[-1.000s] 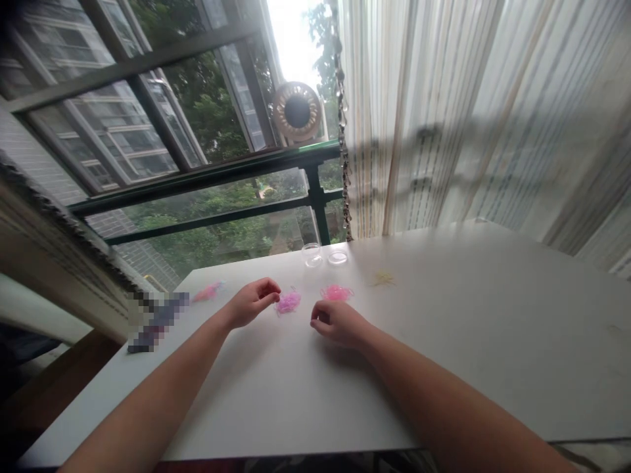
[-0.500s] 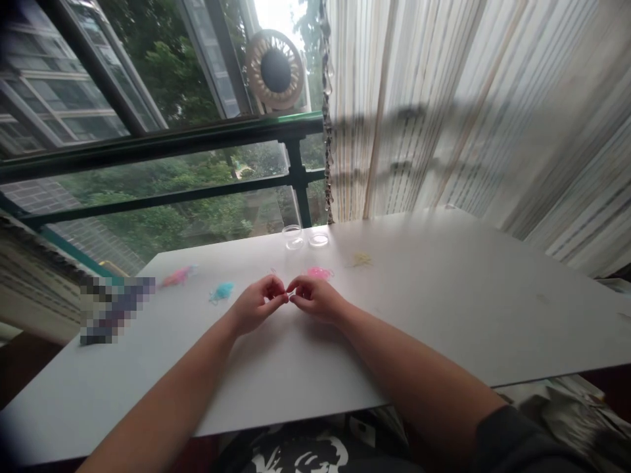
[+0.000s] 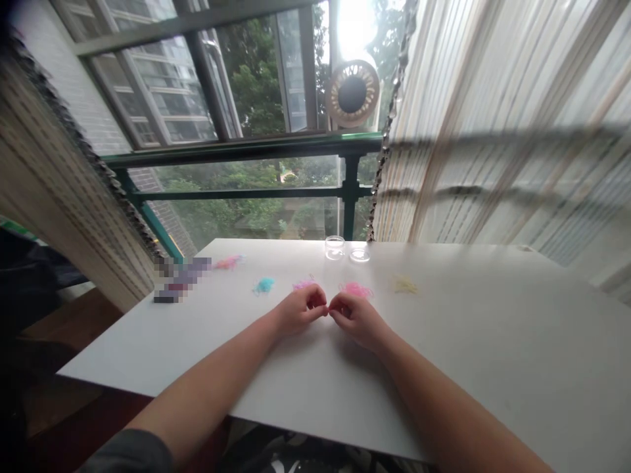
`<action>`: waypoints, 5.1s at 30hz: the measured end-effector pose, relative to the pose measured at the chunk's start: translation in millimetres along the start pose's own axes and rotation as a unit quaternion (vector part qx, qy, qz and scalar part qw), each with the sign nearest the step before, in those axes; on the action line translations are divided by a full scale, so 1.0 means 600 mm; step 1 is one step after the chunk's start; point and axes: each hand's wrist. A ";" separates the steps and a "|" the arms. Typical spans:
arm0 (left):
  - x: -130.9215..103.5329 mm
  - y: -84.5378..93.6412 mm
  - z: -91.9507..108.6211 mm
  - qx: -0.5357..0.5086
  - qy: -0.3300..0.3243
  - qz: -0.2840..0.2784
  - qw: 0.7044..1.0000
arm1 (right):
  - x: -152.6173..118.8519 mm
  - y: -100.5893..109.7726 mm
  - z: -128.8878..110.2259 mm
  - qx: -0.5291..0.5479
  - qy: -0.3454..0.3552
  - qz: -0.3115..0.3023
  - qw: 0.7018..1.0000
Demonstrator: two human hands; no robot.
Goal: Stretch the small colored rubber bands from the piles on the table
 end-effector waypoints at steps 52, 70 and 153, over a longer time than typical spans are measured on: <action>0.002 0.010 -0.001 0.057 -0.053 0.030 0.997 | 0.005 -0.003 0.004 -0.007 0.014 0.047 0.999; 0.000 0.003 -0.006 0.030 -0.035 0.046 0.998 | 0.005 0.000 -0.001 -0.014 0.018 0.070 0.997; 0.015 0.063 -0.079 0.228 0.060 0.135 0.962 | 0.004 0.004 0.000 -0.007 -0.026 0.008 1.000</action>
Point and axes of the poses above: each hand's wrist, its own x-axis towards the middle knuckle, its own y-axis out of the back of the hand, z = x × y, and after that the axes turned 11 degrees about x, right-handed
